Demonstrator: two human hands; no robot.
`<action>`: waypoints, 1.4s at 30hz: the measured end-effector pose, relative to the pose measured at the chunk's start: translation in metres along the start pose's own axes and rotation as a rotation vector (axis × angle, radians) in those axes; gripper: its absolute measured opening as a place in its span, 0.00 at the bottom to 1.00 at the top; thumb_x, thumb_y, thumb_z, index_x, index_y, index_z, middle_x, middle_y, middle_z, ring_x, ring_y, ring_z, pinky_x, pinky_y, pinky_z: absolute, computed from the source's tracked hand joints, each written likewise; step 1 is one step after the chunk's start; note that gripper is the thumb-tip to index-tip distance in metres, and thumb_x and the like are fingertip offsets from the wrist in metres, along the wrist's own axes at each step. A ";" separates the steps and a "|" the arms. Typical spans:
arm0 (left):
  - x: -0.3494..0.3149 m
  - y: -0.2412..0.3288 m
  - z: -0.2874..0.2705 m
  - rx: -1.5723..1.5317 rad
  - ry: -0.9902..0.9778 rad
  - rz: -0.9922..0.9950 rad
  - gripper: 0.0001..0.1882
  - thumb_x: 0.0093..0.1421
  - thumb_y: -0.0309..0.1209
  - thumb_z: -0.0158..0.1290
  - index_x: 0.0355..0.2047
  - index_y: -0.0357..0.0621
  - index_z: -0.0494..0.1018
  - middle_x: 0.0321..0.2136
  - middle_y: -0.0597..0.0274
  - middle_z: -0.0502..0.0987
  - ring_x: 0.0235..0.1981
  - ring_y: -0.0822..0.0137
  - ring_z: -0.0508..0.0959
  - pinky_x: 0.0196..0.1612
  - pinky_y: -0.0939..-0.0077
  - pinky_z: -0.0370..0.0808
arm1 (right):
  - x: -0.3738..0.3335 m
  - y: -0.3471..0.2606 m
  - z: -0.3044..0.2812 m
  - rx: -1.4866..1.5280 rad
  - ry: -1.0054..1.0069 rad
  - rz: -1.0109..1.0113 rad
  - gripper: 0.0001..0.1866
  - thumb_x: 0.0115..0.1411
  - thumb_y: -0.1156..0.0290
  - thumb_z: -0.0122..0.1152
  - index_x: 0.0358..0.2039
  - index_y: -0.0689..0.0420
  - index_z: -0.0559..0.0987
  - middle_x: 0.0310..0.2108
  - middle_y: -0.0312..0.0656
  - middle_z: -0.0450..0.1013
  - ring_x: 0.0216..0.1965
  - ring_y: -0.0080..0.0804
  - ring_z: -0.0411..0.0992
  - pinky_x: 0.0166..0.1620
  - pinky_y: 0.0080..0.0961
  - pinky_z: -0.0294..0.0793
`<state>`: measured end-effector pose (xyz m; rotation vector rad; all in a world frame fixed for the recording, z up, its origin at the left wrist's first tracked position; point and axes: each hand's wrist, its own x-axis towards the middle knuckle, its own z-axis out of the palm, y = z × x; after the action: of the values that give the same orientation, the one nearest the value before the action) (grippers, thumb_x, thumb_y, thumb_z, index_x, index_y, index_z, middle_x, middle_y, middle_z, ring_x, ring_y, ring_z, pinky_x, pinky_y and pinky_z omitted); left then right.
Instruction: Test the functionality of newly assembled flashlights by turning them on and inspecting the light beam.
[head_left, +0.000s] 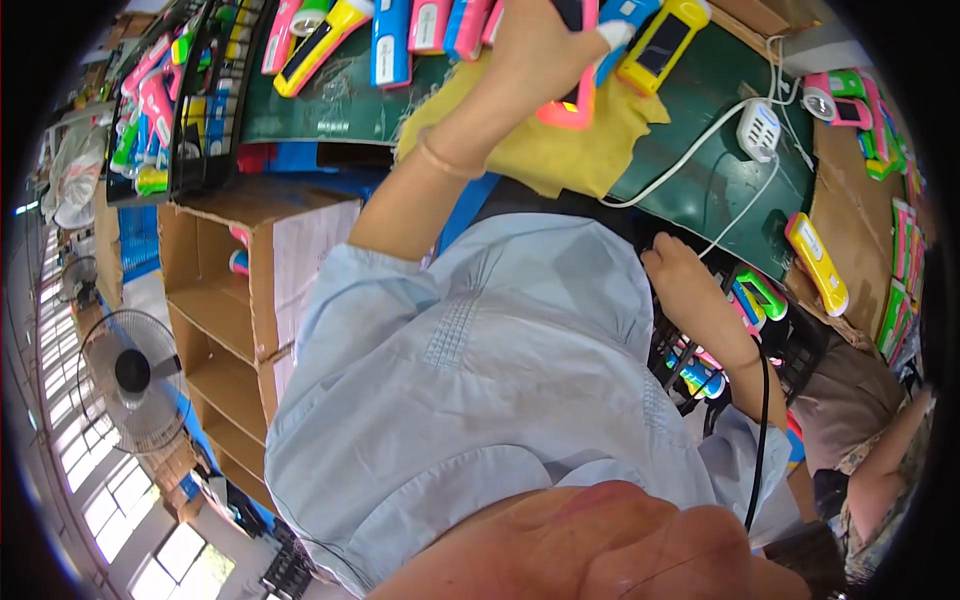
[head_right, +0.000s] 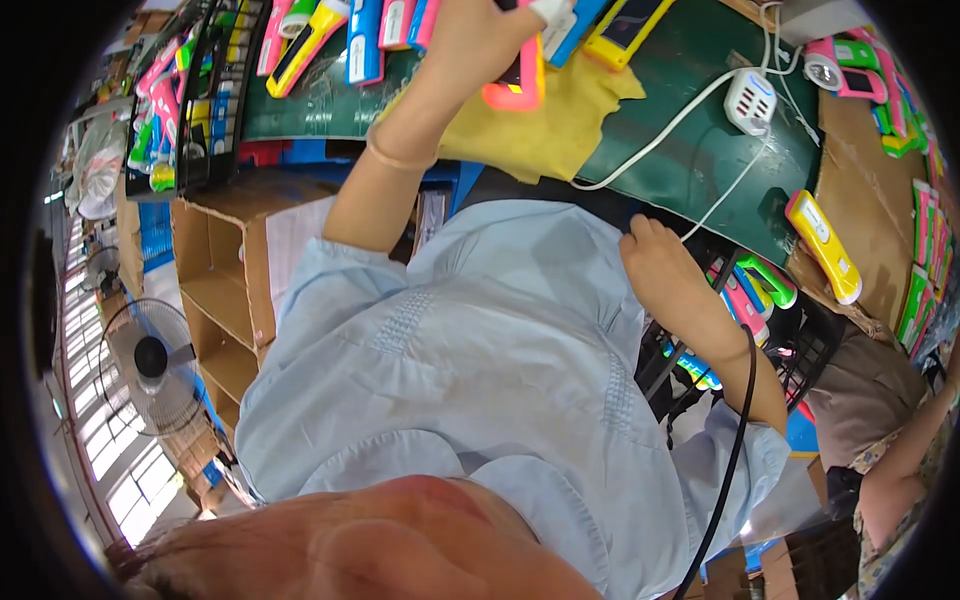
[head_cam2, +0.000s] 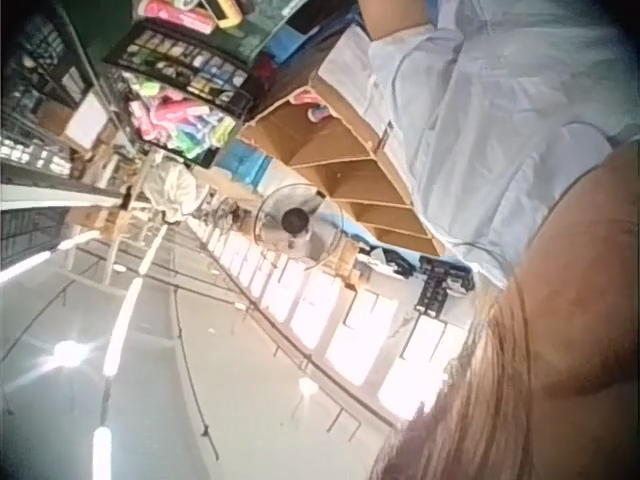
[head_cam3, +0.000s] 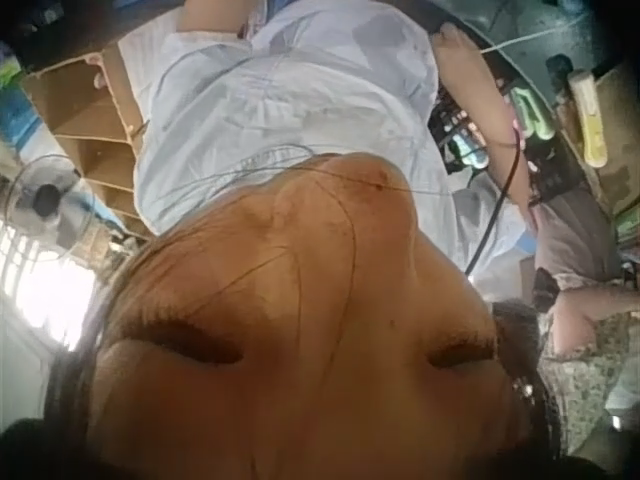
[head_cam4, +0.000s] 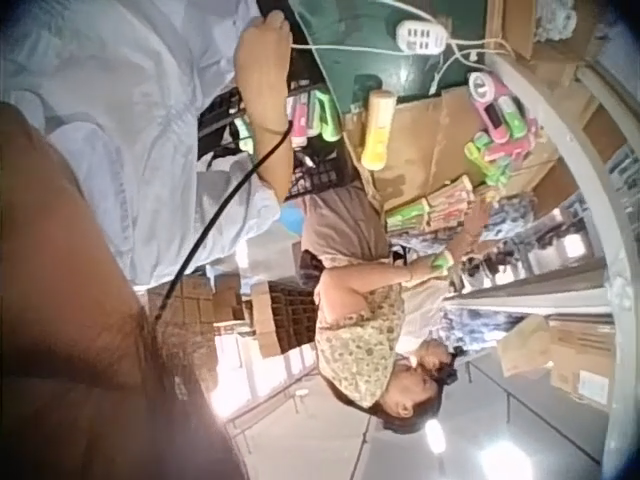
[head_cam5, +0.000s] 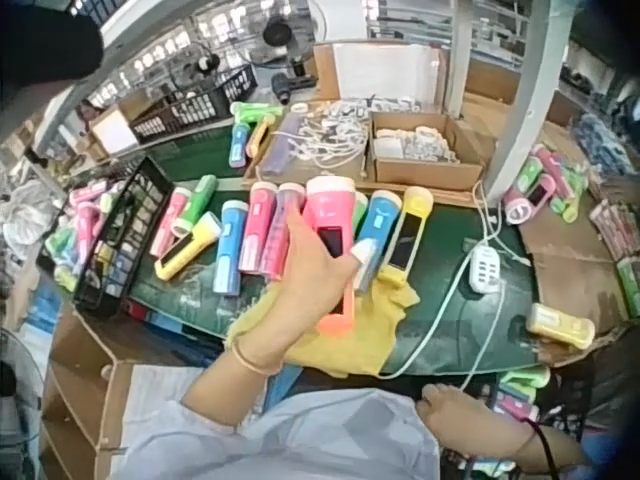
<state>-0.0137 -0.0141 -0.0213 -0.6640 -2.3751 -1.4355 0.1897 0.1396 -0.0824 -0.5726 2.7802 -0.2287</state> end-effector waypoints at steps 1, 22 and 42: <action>0.005 -0.002 0.000 0.007 0.002 -0.015 0.46 0.45 0.31 0.62 0.55 0.26 0.44 0.50 0.38 0.59 0.53 0.46 0.62 0.56 0.65 0.60 | 0.005 -0.002 -0.010 0.239 0.106 -0.048 0.07 0.46 0.81 0.49 0.28 0.64 0.74 0.27 0.46 0.66 0.31 0.41 0.67 0.36 0.30 0.68; -0.024 -0.019 0.007 -1.039 -0.390 -0.636 0.16 0.59 0.36 0.48 0.41 0.35 0.65 0.34 0.52 0.73 0.32 0.63 0.76 0.33 0.71 0.75 | 0.097 -0.010 -0.078 0.093 0.961 -0.045 0.07 0.44 0.78 0.55 0.27 0.61 0.73 0.25 0.43 0.66 0.30 0.41 0.67 0.34 0.33 0.67; -0.053 -0.022 0.000 -1.143 -0.436 0.002 0.37 0.48 0.57 0.53 0.47 0.38 0.63 0.34 0.55 0.71 0.34 0.67 0.70 0.36 0.76 0.69 | 0.085 -0.032 -0.038 0.758 0.988 0.129 0.27 0.37 0.64 0.73 0.38 0.60 0.74 0.23 0.38 0.64 0.24 0.32 0.64 0.26 0.21 0.63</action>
<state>0.0203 -0.0352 -0.0623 -1.3057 -1.5470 -2.8452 0.1142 0.0797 -0.0613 -0.0544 3.1485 -1.8498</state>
